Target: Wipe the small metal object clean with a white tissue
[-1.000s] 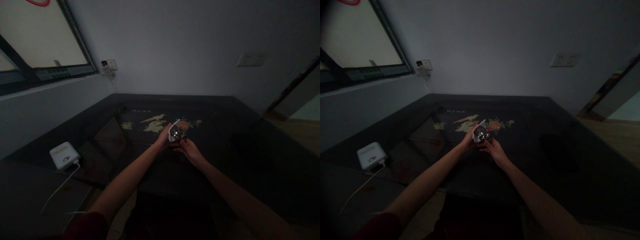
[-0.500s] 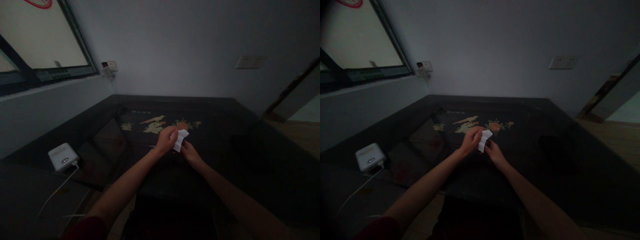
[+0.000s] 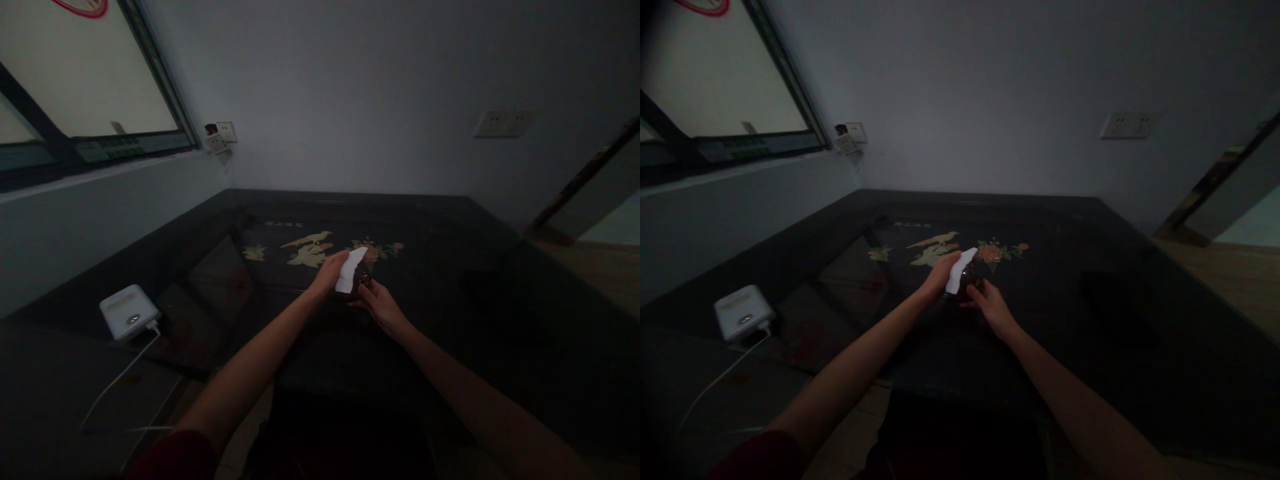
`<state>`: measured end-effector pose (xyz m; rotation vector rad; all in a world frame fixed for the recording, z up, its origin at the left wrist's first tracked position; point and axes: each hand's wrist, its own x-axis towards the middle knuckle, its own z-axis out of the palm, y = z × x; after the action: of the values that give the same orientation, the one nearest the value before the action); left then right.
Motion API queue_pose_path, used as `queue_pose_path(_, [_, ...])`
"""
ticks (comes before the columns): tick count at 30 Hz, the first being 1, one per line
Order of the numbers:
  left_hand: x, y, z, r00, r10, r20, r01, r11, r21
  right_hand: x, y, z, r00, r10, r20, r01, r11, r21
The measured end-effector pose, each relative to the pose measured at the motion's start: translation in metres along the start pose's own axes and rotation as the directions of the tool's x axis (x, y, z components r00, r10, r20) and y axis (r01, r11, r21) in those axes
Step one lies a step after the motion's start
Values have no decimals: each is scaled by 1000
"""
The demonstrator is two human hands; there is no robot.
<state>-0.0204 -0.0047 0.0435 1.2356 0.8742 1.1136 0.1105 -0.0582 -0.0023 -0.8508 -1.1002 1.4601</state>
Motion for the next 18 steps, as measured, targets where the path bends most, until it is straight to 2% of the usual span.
queue_pose_path(2, [4,-1,-1,988,-127,88,142,972,-188,-1,-1,0,1000,-6,14,6,1000,4])
queue_pose_path(5, [5,-3,-1,957,-178,231,251,904,-346,-1,-1,0,1000,-21,17,21,1000,1])
queue_pose_path(7, [4,-4,0,948,-188,256,277,885,-375,-1,-1,0,1000,-24,11,24,1000,0])
queue_pose_path(9, [3,-5,1,956,-194,221,268,886,-378,0,-1,1,1000,-19,11,19,1000,-1])
queue_pose_path(13, [2,-8,3,992,-109,66,123,954,-275,1,-1,0,1000,-6,21,6,1000,-10])
queue_pose_path(16, [-1,-7,3,998,55,-44,-56,998,-22,1,-1,0,1000,1,25,-1,1000,-18])
queue_pose_path(18, [-6,-4,3,975,215,-62,-199,959,200,0,-1,0,1000,2,14,-2,1000,-30])
